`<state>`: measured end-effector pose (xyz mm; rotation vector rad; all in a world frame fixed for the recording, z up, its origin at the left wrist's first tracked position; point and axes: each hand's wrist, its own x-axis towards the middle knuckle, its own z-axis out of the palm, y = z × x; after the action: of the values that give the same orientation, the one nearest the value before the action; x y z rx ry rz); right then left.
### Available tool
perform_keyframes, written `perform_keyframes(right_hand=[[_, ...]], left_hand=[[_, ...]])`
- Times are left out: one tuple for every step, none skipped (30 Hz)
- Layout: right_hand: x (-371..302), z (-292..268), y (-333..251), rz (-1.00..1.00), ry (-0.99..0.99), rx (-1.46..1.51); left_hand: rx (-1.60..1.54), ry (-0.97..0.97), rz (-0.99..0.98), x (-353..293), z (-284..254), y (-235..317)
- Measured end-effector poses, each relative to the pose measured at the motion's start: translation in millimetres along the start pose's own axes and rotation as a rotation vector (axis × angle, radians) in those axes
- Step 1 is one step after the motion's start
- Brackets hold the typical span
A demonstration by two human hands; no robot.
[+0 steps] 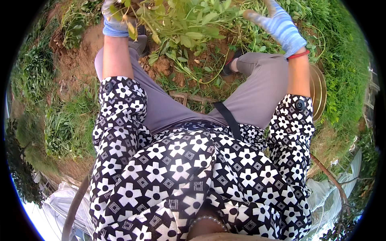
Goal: The person sits on the ground in a garden and pulls peanut plants from the soil. They shake off dirt and detach the peanuts from the roots by hand, placing them into a nearby bucket.
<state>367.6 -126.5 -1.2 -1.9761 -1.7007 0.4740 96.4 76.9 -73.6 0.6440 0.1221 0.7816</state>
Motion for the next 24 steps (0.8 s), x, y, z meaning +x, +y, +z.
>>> perform_keyframes(right_hand=[[8, 15, 0, 0.084, -0.074, 0.36], [15, 24, 15, -0.163, -0.047, 0.144], [23, 43, 11, -0.165, -0.068, 0.065], [28, 60, 4, -0.127, -0.092, -0.03], [23, 69, 5, -0.032, -0.108, -0.168], [23, 76, 4, -0.05, -0.133, -0.093], [24, 86, 2, -0.068, -0.159, -0.024], [19, 100, -6, -0.045, -0.016, -0.085], [12, 109, -30, 0.004, -0.113, -0.311], [9, 129, -24, -0.019, -0.064, -0.301], [12, 139, -31, -0.039, -0.086, -0.298], [12, 146, -36, -0.035, -0.108, -0.308], [12, 150, -41, -0.007, -0.196, -0.331], [12, 158, -50, -0.02, -0.167, -0.282], [10, 168, -54, -0.045, -0.065, -0.222], [10, 173, -55, -0.023, -0.145, -0.175], [11, 175, -60, -0.013, -0.226, -0.125], [13, 178, -60, -0.028, -0.231, -0.132], [15, 182, -59, -0.042, -0.237, -0.14], [17, 181, -60, -0.059, -0.243, -0.151], [18, 179, -60, -0.063, -0.217, -0.192], [19, 177, -61, -0.067, -0.191, -0.234], [19, 173, -61, -0.078, -0.166, -0.277], [18, 169, -61, -0.126, -0.046, -0.333]], left_hand=[[0.099, -0.056, 0.029, -6, -1, 5], [0.075, -0.267, 0.008, 0, 4, 5], [0.084, -0.454, -0.004, -5, 7, 13], [0.095, -0.635, -0.017, -9, 11, 22], [-0.026, -0.747, -0.024, 9, -13, 5], [-0.1, -0.841, -0.029, 19, -24, 5], [-0.152, -1.02, -0.069, 35, -30, 8], [-0.213, -1.199, -0.114, 44, -33, 8], [-0.232, -1.154, -0.065, 40, -35, 9], [-0.249, -1.113, -0.017, 33, -33, 12], [-0.247, -1.064, 0.039, 23, -28, 23], [-0.342, -1.144, 0.019, 26, -19, 20], [-0.392, -1.165, 0.053, 26, -14, 20], [-0.437, -1.18, 0.091, 23, -9, 25], [-0.495, -1.201, 0.121, 23, 0, 23], [-0.498, -1.14, 0.17, 17, 8, 25], [-0.525, -1.081, 0.195, 10, 10, 27], [-0.555, -1.022, 0.215, 4, 12, 27], [-0.584, -0.962, 0.234, 1, 13, 27], [-0.622, -0.947, 0.211, 1, 15, 30], [-0.659, -0.908, 0.219, 3, 17, 30], [-0.696, -0.869, 0.227, 5, 19, 30], [-0.729, -0.831, 0.24, 6, 23, 30], [-0.543, -0.655, 0.181, 6, 26, 31]])
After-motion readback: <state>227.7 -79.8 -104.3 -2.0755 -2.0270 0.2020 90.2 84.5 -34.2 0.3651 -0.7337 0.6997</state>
